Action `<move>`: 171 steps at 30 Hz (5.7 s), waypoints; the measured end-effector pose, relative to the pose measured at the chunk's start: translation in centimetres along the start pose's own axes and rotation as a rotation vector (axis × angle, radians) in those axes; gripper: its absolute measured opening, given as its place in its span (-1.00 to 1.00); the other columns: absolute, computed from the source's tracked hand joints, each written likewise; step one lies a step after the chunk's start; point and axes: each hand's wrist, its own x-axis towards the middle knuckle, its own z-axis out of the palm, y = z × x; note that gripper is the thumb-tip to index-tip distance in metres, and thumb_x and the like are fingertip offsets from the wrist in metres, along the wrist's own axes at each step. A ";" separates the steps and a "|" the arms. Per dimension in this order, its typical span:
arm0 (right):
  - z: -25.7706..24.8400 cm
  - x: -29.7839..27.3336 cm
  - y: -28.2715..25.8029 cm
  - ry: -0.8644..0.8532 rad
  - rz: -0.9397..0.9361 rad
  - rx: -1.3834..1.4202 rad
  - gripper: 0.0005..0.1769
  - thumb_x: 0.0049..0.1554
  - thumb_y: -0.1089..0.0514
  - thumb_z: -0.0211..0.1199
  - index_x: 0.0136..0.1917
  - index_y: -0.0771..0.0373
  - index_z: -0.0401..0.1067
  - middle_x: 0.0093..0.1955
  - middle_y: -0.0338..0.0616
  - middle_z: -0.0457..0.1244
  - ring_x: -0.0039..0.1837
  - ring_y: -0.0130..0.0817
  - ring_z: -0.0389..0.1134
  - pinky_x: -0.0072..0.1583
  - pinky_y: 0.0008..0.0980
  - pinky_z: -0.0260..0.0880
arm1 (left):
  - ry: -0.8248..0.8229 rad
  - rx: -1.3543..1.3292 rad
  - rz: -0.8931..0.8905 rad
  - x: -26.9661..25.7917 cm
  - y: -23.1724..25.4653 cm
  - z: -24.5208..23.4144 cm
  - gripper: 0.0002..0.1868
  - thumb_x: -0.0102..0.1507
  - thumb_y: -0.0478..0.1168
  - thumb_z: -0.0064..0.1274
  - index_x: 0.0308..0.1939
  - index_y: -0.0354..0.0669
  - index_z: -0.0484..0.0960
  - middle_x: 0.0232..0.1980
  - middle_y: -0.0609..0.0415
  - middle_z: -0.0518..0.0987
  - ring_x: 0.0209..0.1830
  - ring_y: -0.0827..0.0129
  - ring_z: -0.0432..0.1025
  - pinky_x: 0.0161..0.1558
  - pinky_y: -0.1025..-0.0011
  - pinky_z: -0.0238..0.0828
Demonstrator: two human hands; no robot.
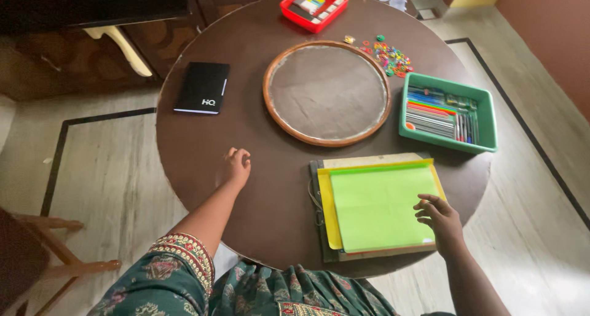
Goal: The person organizes stationery items on a round table. They place pens and markers into a green tray, stack colorful folders and a notebook, and arrange small items like rubber bands and clips on the table.
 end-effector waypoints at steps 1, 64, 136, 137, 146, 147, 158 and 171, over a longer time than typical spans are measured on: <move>2.0 0.5 -0.6 -0.004 -0.031 0.037 -0.67 0.27 0.18 0.15 0.27 0.30 0.44 -0.01 -0.08 0.37 -0.01 -0.33 0.38 0.06 -0.33 0.41 | -0.078 0.011 -0.083 0.0 -1.6 -0.8 -0.83 0.20 -0.17 0.20 -0.13 0.11 0.63 -0.01 0.13 0.53 0.00 0.12 0.49 -0.05 0.15 0.50; 8.8 -4.9 -4.8 0.010 0.119 0.738 -0.26 0.25 -0.36 -0.16 0.39 0.22 0.34 0.24 0.01 0.36 0.26 -0.19 0.37 0.23 -0.21 0.42 | -1.565 -1.029 -0.079 -1.4 14.9 -8.1 -0.24 0.28 -0.17 0.18 0.51 -0.11 0.17 0.08 -0.07 0.62 -0.27 0.30 0.63 -0.19 0.32 0.62; -8.7 5.2 11.3 0.143 0.380 -0.144 -0.37 0.24 -0.36 0.15 -0.03 0.30 0.52 -0.25 -0.21 0.27 -0.27 -0.47 0.21 -0.17 -0.48 0.23 | -0.803 -0.753 -0.803 -9.6 11.1 9.9 -0.03 0.13 0.21 0.33 0.37 -0.36 0.28 0.37 -0.30 0.40 0.46 -0.06 0.22 0.42 -0.14 0.02; -8.4 5.0 11.6 0.140 0.380 -0.119 -0.36 0.25 -0.37 0.16 0.01 0.30 0.53 -0.24 -0.23 0.24 -0.27 -0.47 0.17 -0.19 -0.47 0.19 | -0.789 -0.766 -0.795 -9.8 10.6 9.9 -0.07 0.11 0.19 0.30 0.36 -0.29 0.30 0.34 -0.24 0.46 0.42 0.01 0.29 0.41 -0.08 0.10; 0.1 2.7 9.1 0.246 0.322 0.257 -0.40 0.24 -0.20 0.19 0.24 0.38 0.43 0.08 -0.07 0.36 0.03 -0.30 0.39 0.07 -0.34 0.39 | -0.599 -1.011 -0.949 -7.6 8.3 5.8 -0.14 0.33 0.47 -0.34 0.52 0.04 0.16 0.45 0.01 0.32 0.42 0.14 0.23 0.34 0.01 0.24; 1.1 2.5 8.1 0.244 0.317 0.283 -0.40 0.25 -0.19 0.18 0.25 0.41 0.42 0.08 -0.05 0.35 0.04 -0.26 0.38 0.09 -0.29 0.39 | -0.571 -1.001 -0.957 -7.2 8.3 4.5 -0.10 0.34 0.52 -0.36 0.56 0.05 0.12 0.48 0.03 0.25 0.45 0.13 0.16 0.35 0.00 0.18; 9.1 13.1 -2.7 0.242 0.350 0.162 -0.38 0.22 -0.26 0.20 0.25 0.31 0.40 0.13 -0.04 0.26 0.21 -0.08 0.31 0.16 -0.17 0.34 | -0.525 -1.247 -0.941 5.8 5.3 0.6 -0.17 0.28 0.49 -0.32 0.47 0.13 0.26 0.37 0.08 0.40 0.37 0.22 0.31 0.33 0.01 0.29; 13.2 37.9 -7.9 0.123 0.346 0.172 -0.41 0.24 -0.26 0.14 0.15 0.34 0.50 0.03 -0.01 0.40 -0.04 -0.23 0.43 0.04 -0.24 0.41 | -0.774 -1.146 -0.697 24.3 2.6 9.5 -0.20 0.28 0.46 -0.26 0.31 -0.01 0.48 0.11 0.10 0.60 0.03 0.29 0.48 0.16 0.16 0.37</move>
